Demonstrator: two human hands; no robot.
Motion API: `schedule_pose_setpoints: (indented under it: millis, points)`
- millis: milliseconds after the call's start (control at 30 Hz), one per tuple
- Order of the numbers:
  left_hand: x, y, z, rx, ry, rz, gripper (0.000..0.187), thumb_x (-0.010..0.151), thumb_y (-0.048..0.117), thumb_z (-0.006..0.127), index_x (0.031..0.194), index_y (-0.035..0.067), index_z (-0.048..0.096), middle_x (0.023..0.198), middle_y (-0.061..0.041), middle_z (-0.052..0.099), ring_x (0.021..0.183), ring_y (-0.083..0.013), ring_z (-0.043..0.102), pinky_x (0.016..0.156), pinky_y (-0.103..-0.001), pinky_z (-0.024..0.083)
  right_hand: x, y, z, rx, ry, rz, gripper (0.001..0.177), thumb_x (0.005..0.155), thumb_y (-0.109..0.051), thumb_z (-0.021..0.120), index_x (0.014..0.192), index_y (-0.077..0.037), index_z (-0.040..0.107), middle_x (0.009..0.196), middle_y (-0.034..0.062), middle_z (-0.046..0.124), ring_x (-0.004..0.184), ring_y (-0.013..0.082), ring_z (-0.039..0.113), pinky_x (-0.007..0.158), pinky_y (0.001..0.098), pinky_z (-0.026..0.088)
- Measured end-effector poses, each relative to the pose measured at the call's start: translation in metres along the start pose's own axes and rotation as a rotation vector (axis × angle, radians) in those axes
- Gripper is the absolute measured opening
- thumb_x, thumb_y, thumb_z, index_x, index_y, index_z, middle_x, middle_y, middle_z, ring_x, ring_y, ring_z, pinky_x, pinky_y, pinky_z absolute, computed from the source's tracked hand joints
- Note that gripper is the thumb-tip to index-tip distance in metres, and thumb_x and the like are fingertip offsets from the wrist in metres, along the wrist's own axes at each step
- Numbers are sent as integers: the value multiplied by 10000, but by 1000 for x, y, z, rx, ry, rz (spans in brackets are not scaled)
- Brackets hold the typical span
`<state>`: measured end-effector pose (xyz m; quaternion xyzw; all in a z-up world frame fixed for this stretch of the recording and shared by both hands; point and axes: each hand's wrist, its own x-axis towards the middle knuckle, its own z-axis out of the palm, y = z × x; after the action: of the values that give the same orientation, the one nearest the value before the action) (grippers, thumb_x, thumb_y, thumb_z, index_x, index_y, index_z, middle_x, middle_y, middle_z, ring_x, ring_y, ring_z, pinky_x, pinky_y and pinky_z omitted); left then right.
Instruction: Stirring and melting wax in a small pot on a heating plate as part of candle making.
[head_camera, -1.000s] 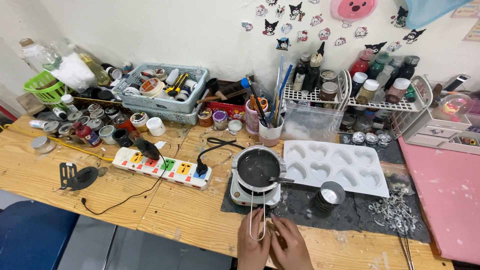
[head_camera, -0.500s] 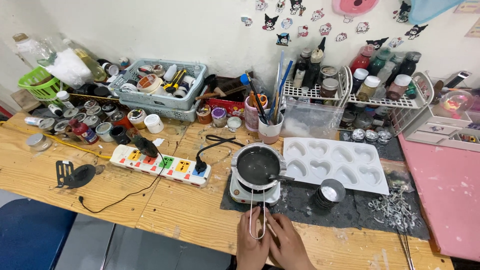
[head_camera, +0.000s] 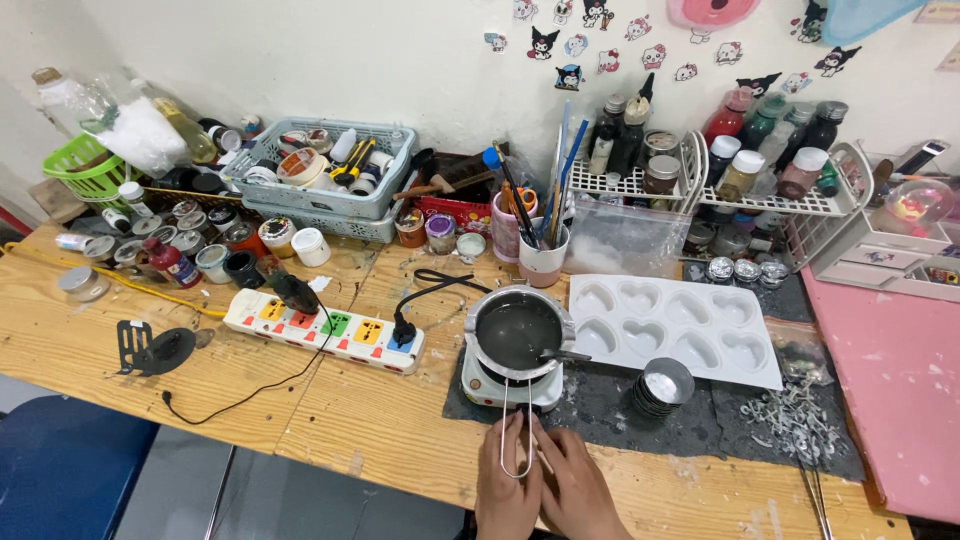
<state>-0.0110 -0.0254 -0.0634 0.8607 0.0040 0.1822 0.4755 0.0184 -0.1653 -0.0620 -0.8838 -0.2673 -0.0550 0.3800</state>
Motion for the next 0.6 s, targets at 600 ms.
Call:
schedule_pose_setpoints:
  millis: [600]
  points:
    - [-2,2,6,83,74,16,606,949,153,614,1485,-22,391,1413,-277,449,1306,-443,443,1076,-516,351,3,-13,-8,88,-15,14,783,825,-81,673,1542,-37,363,1098,205,534,993,387,555,873,445,497]
